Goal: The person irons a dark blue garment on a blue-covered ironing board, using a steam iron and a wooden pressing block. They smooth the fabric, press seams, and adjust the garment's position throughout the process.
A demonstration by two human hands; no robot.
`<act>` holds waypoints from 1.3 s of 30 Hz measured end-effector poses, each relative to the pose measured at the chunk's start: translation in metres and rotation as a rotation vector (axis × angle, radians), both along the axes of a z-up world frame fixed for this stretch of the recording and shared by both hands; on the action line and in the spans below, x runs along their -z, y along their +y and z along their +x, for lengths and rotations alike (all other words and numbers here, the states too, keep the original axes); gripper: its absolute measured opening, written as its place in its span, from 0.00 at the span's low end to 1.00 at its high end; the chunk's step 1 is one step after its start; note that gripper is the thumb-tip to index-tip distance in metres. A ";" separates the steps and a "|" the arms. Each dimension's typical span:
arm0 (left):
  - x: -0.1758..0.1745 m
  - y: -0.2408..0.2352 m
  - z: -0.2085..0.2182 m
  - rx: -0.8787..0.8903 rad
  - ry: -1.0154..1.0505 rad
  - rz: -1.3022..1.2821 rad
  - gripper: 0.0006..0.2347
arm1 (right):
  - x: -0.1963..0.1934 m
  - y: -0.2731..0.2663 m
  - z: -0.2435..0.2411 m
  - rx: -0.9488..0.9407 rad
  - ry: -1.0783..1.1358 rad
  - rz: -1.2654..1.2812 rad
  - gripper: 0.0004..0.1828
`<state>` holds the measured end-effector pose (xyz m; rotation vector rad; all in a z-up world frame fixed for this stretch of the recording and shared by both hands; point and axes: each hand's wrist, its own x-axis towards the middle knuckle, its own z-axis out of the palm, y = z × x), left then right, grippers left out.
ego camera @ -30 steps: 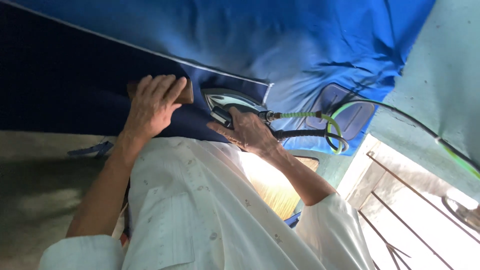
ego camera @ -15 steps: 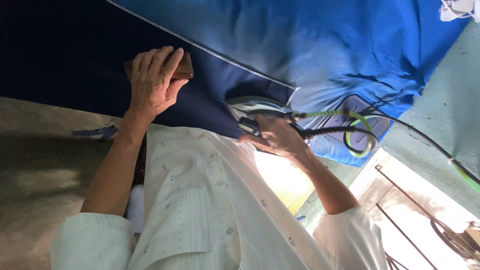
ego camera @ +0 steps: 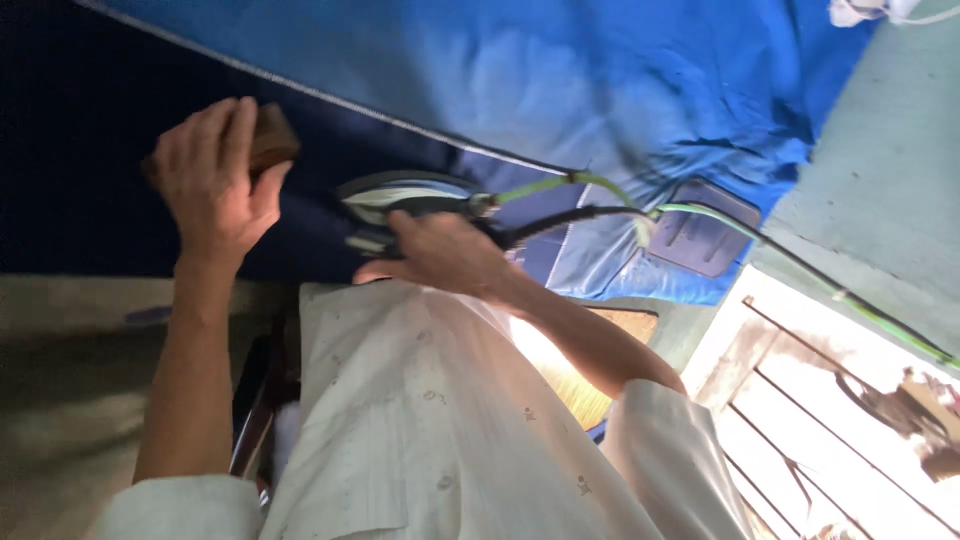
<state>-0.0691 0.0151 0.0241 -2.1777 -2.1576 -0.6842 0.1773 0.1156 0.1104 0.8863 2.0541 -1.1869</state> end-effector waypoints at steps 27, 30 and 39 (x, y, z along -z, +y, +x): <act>0.029 0.008 0.107 0.291 0.062 -0.102 0.24 | -0.028 0.046 0.161 0.287 -0.130 -0.098 0.45; -0.013 0.027 0.110 0.233 0.082 -0.088 0.26 | -0.022 0.038 0.188 0.428 -0.155 0.005 0.43; 0.076 0.050 0.218 0.416 -0.076 -0.085 0.08 | 0.025 0.011 0.228 0.567 -0.037 0.251 0.43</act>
